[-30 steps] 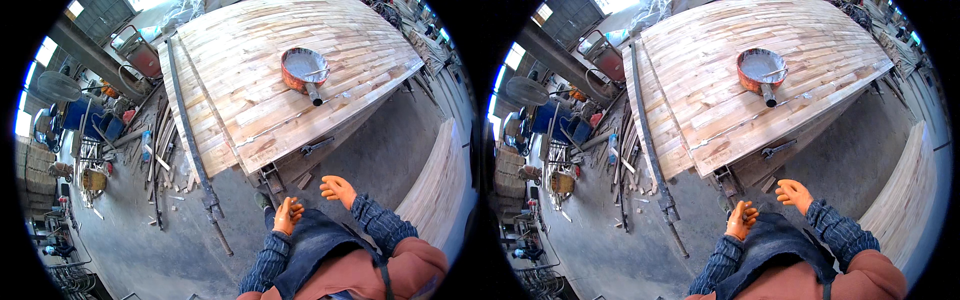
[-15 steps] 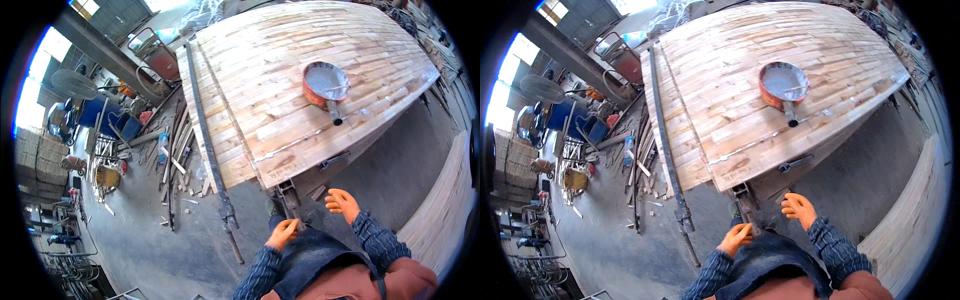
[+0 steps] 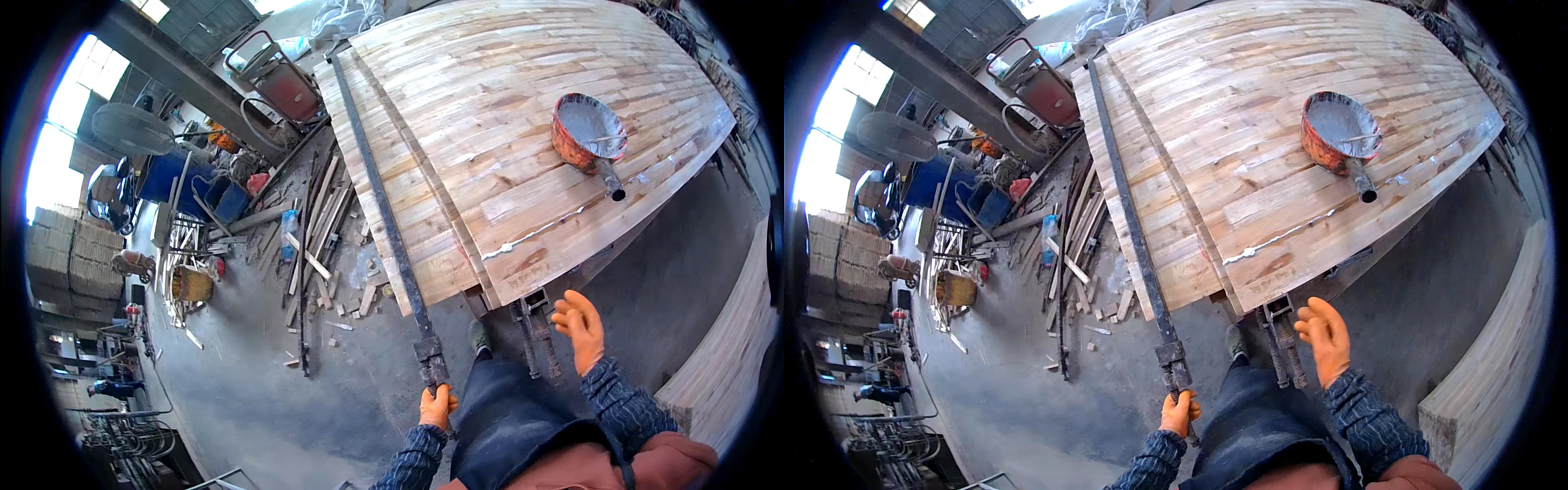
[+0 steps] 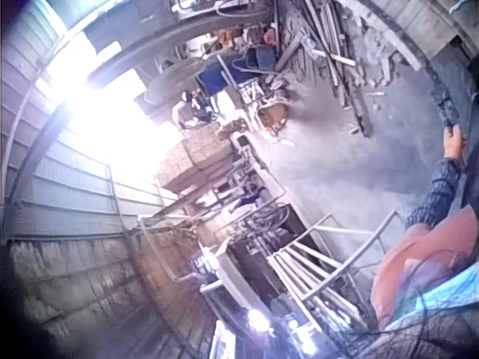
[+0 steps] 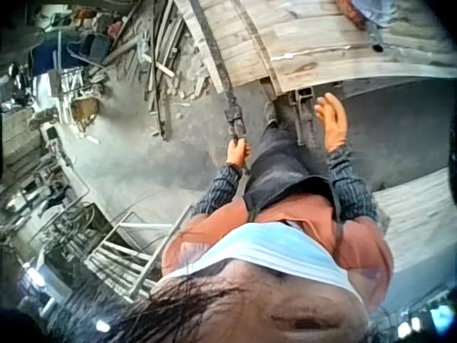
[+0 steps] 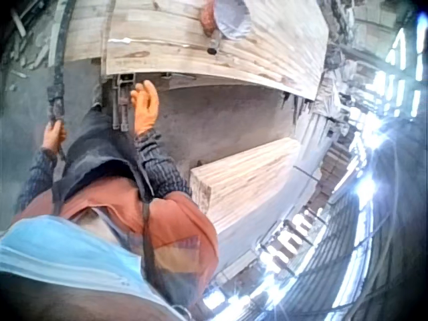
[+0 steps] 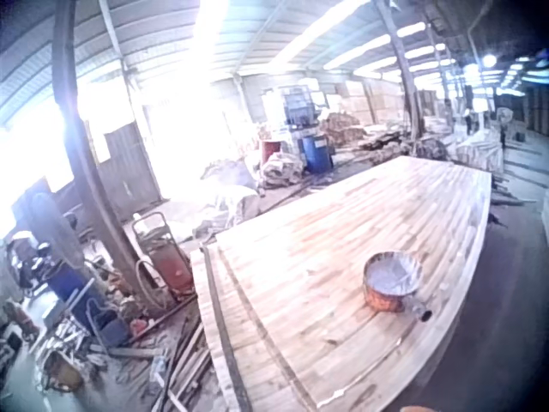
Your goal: The person applies adhesive from a container onto the edges of wooden planks using a brush and pushes the planks together.
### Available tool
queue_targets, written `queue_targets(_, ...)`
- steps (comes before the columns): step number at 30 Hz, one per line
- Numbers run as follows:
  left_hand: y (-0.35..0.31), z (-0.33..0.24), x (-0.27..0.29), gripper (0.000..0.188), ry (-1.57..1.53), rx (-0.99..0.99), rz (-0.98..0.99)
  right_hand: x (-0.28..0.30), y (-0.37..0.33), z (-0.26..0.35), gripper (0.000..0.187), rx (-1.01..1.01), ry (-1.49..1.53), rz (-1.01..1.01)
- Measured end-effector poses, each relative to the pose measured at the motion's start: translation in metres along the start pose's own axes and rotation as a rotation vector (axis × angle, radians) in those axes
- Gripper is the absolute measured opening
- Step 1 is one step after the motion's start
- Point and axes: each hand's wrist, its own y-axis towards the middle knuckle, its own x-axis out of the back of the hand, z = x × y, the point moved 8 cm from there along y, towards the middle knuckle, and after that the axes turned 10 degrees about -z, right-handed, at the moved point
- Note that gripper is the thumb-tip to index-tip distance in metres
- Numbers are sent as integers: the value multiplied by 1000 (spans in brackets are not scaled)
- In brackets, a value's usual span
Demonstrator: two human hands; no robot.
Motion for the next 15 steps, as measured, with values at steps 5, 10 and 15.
queue_targets(5,-15,5,-77,25,-94,-18,181,-36,-45,5,39,150,-87,245)
queue_targets(10,7,22,-117,35,61,-43,406,-43,-105,-24,38,-2,-153,286)
queue_targets(15,-7,-24,-48,55,341,-119,549,-59,-130,-58,37,-170,-238,156)
